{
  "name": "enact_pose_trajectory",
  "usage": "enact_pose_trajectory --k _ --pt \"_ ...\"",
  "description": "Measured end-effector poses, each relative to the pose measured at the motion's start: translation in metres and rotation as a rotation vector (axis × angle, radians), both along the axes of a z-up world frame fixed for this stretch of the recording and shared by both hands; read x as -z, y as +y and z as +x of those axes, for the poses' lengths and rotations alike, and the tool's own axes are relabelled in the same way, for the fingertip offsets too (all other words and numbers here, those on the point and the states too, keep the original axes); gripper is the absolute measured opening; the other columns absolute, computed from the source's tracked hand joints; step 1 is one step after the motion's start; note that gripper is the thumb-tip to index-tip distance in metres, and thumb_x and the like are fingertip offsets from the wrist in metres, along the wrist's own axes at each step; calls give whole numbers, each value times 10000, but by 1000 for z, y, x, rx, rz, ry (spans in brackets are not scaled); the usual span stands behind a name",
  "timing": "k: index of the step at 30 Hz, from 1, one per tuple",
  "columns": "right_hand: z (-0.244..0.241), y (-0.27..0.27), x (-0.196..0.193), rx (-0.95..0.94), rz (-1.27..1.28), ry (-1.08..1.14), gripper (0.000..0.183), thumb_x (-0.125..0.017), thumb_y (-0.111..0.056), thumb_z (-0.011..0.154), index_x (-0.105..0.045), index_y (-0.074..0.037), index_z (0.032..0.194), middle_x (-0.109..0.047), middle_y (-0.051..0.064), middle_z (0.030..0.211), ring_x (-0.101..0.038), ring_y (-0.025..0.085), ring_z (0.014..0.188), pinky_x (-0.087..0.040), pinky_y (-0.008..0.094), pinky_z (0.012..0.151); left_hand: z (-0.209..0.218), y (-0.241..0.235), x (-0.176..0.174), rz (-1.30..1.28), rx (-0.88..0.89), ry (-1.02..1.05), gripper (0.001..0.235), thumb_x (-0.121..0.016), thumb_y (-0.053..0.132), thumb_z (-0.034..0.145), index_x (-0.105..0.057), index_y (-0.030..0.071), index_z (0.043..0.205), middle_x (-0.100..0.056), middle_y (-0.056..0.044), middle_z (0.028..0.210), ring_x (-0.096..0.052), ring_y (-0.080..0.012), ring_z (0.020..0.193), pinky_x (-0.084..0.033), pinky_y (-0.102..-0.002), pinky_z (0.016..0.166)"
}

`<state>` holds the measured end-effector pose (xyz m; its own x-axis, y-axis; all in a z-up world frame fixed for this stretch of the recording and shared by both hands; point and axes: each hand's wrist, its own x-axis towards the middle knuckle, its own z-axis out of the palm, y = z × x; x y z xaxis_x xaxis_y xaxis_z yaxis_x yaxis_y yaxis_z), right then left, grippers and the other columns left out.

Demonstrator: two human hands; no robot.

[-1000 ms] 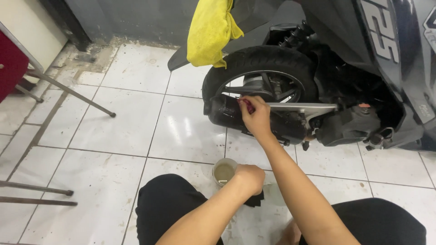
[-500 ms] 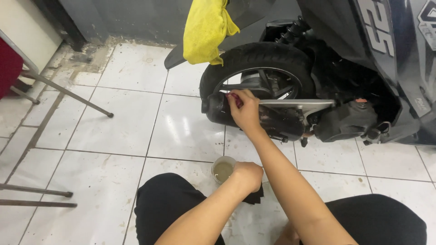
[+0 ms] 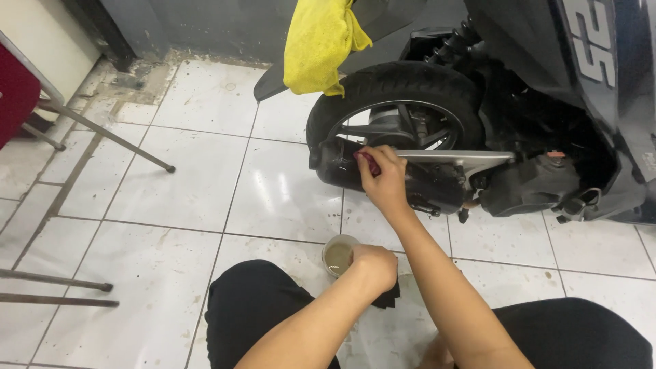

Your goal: The person cleans the exhaust pipe of a motorcycle using a spray bottle and a cloth. They spray the exhaust pipe with a liquid and then wipe it down with a dark cloth, repeating the process to remove dirt.

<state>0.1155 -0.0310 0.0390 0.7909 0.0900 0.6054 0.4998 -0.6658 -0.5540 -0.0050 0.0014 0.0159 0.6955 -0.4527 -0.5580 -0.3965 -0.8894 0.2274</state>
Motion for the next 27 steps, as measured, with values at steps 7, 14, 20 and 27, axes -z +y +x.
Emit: enact_pose_trajectory --k 7,14,20,27 --pt "12 16 -2 -23 40 -67 87 -744 -122 937 -751 -132 1023 -687 9 854 -680 206 766 -451 315 753 12 -4 5 3 -35 103 272 -651 -91 781 -748 -45 1031 -730 -212 877 -689 -392 812 -517 -532 678" --pt "17 9 7 -22 24 -77 78 -742 -97 943 -752 -122 1016 -690 5 841 -671 182 761 -400 302 777 9 0 -9 22 -10 93 291 -651 -144 740 -748 -67 1004 -731 -227 855 -680 -406 772 -497 -521 662" --pt "0 8 2 -56 11 -66 84 -744 -135 952 -753 -153 1033 -691 -27 878 -674 166 813 -381 304 809 7 1 0 2 -11 86 258 -654 -143 748 -751 -61 973 -740 -212 839 -695 -383 765 -513 -492 663" --pt "20 9 7 -27 38 -48 82 -737 -107 955 -747 -119 1035 -695 14 868 -676 196 804 -398 325 824 8 10 -12 -43 -3 -1 166 -695 -130 757 -756 -59 894 -732 -179 755 -707 -316 710 -561 -459 635"
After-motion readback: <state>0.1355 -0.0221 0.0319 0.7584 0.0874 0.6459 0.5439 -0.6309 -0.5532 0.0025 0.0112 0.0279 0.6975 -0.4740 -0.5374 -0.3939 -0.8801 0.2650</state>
